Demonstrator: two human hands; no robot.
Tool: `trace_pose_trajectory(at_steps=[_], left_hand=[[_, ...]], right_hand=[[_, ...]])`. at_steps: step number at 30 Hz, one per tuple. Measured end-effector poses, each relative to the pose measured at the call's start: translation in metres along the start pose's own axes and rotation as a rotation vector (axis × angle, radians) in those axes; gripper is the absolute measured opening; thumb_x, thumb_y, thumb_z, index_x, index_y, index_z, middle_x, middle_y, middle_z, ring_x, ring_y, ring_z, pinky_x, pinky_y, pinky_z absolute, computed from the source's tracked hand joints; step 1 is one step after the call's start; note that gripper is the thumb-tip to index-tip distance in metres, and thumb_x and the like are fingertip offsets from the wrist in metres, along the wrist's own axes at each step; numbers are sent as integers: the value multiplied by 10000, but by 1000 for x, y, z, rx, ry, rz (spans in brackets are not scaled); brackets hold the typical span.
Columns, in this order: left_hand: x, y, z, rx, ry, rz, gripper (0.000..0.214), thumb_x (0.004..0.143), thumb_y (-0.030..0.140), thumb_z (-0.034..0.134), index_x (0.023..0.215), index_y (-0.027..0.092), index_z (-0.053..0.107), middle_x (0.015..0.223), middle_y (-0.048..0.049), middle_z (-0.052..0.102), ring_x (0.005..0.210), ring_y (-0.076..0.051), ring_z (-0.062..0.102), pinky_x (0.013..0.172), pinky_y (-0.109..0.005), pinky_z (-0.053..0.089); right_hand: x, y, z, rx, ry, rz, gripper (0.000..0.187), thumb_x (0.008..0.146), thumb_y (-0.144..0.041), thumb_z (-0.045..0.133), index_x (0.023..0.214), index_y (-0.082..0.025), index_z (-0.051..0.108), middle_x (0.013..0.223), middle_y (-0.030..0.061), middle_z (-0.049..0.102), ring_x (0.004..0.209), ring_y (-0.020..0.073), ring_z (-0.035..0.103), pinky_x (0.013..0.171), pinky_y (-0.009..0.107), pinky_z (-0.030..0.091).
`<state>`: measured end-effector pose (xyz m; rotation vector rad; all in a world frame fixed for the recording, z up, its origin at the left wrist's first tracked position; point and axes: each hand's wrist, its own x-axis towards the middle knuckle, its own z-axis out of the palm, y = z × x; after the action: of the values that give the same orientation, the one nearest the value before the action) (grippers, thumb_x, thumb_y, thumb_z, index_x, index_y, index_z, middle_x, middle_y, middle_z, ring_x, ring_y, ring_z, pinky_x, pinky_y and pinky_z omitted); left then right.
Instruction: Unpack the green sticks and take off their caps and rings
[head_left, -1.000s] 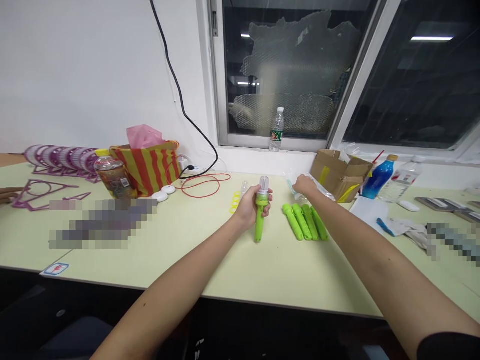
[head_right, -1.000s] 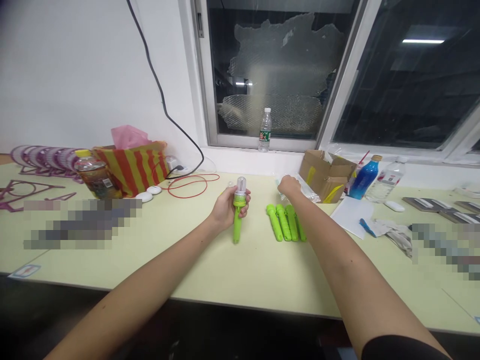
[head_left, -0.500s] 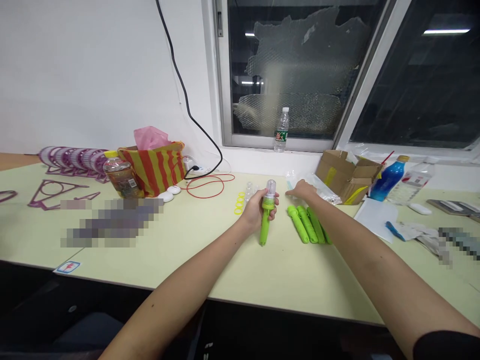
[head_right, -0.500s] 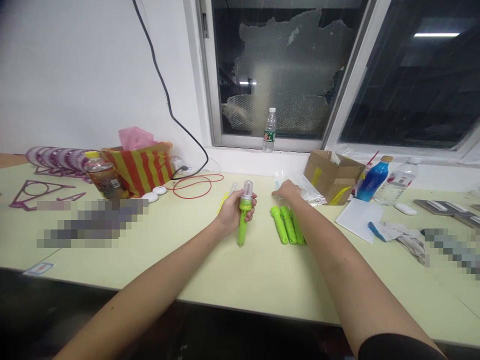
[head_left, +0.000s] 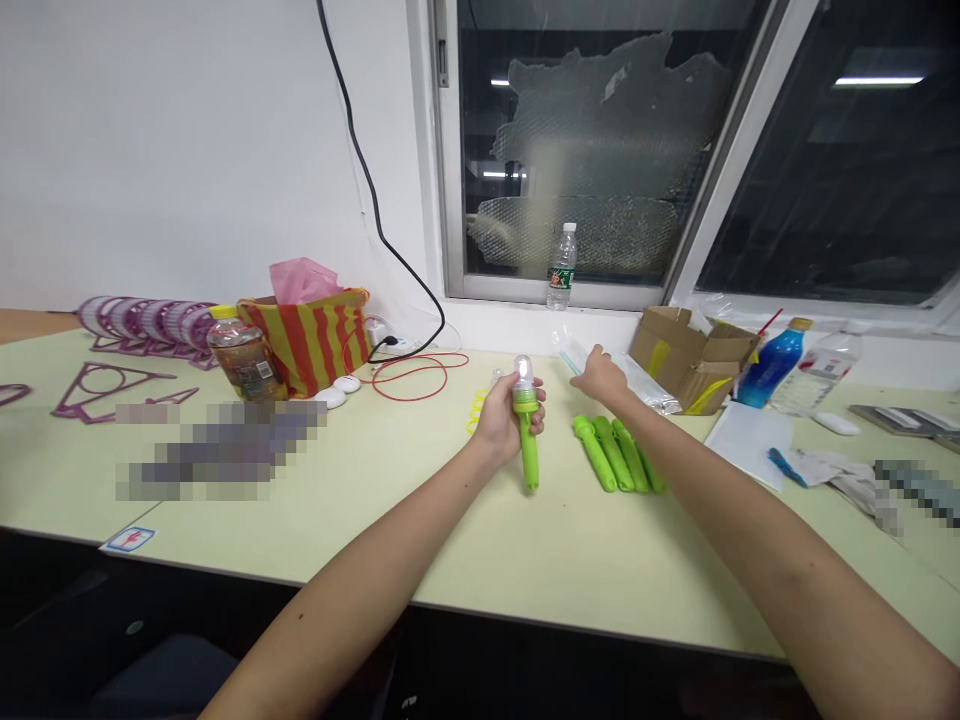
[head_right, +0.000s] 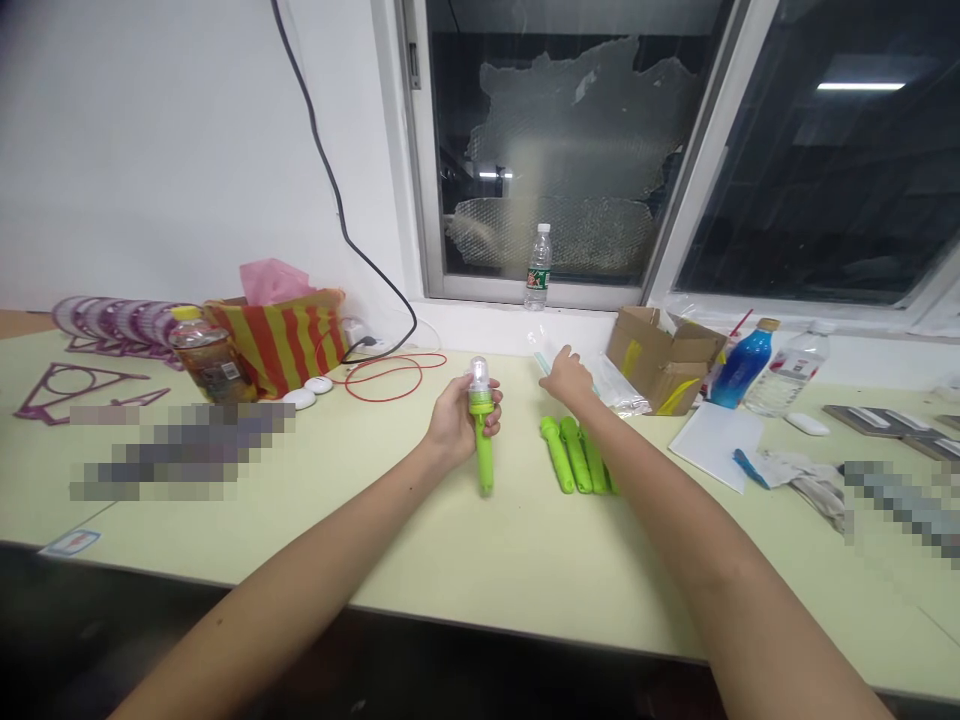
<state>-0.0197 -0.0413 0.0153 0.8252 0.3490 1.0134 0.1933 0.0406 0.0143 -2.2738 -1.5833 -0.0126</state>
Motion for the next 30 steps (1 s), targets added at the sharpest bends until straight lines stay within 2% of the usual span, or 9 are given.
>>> trace_pose_trajectory(at_steps=[5, 10, 12, 15, 19, 22, 25, 28, 30], left_hand=[[2, 11, 4, 200, 107, 190, 347, 700, 358, 724, 939, 166, 561, 788, 14, 556, 418, -27, 410, 357, -182, 267], [5, 35, 18, 498, 178, 388, 436, 713, 344, 721, 1107, 200, 603, 906, -19, 621, 424, -26, 456, 356, -185, 327], [6, 43, 22, 596, 180, 421, 450, 723, 342, 710, 1143, 212, 617, 900, -19, 623, 427, -35, 468, 354, -189, 343], [9, 49, 23, 697, 182, 425, 462, 723, 341, 711, 1158, 212, 629, 743, 11, 577, 445, -65, 489, 353, -188, 354], [16, 54, 19, 672, 197, 432, 480, 720, 325, 707, 1169, 186, 609, 600, 48, 483, 455, -88, 486, 351, -180, 345], [20, 60, 18, 619, 143, 390, 488, 735, 326, 683, 1178, 147, 582, 560, 53, 481, 418, -84, 451, 342, -183, 320], [21, 65, 22, 629, 102, 387, 466, 736, 321, 675, 1150, 124, 586, 531, 54, 491, 379, -72, 426, 348, -183, 319], [18, 65, 31, 662, 39, 386, 420, 729, 308, 681, 1097, 117, 610, 498, 56, 481, 363, -69, 419, 349, -184, 314], [12, 59, 40, 662, -34, 346, 400, 730, 303, 681, 1077, 115, 622, 479, 58, 464, 359, -70, 416, 345, -184, 303]], right_hand=[[-58, 22, -36, 136, 234, -237, 849, 792, -362, 603, 1480, -159, 150, 1388, 196, 442, 1212, 348, 507, 968, 413, 425], [-105, 48, -28, 216, 323, -481, 779, 818, -334, 552, 1477, -158, 178, 1381, 170, 448, 1248, 324, 478, 1037, 442, 388], [-110, 53, -19, 246, 345, -542, 757, 817, -324, 543, 1470, -160, 198, 1401, 170, 432, 1257, 327, 472, 1058, 471, 369], [-113, 56, -12, 280, 336, -579, 746, 820, -317, 539, 1471, -186, 199, 1430, 158, 413, 1283, 329, 451, 1084, 496, 344], [-117, 57, -13, 321, 317, -597, 730, 838, -311, 533, 1475, -200, 192, 1450, 153, 397, 1318, 313, 421, 1112, 480, 319], [-121, 58, -16, 401, 311, -633, 766, 813, -346, 598, 1463, -192, 223, 1416, 165, 424, 1291, 322, 435, 1104, 508, 312], [-120, 59, -21, 656, 175, -629, 831, 753, -419, 704, 1440, -212, 283, 1247, 137, 547, 1159, 303, 523, 1042, 502, 372], [-118, 57, -28, 1086, -145, -562, 687, 758, -495, 703, 1335, -241, 430, 1077, 87, 625, 1005, 247, 600, 950, 442, 449], [-120, 53, -32, 1360, -383, -507, 578, 766, -572, 662, 1225, -246, 530, 1069, 85, 645, 981, 238, 623, 912, 421, 472]])
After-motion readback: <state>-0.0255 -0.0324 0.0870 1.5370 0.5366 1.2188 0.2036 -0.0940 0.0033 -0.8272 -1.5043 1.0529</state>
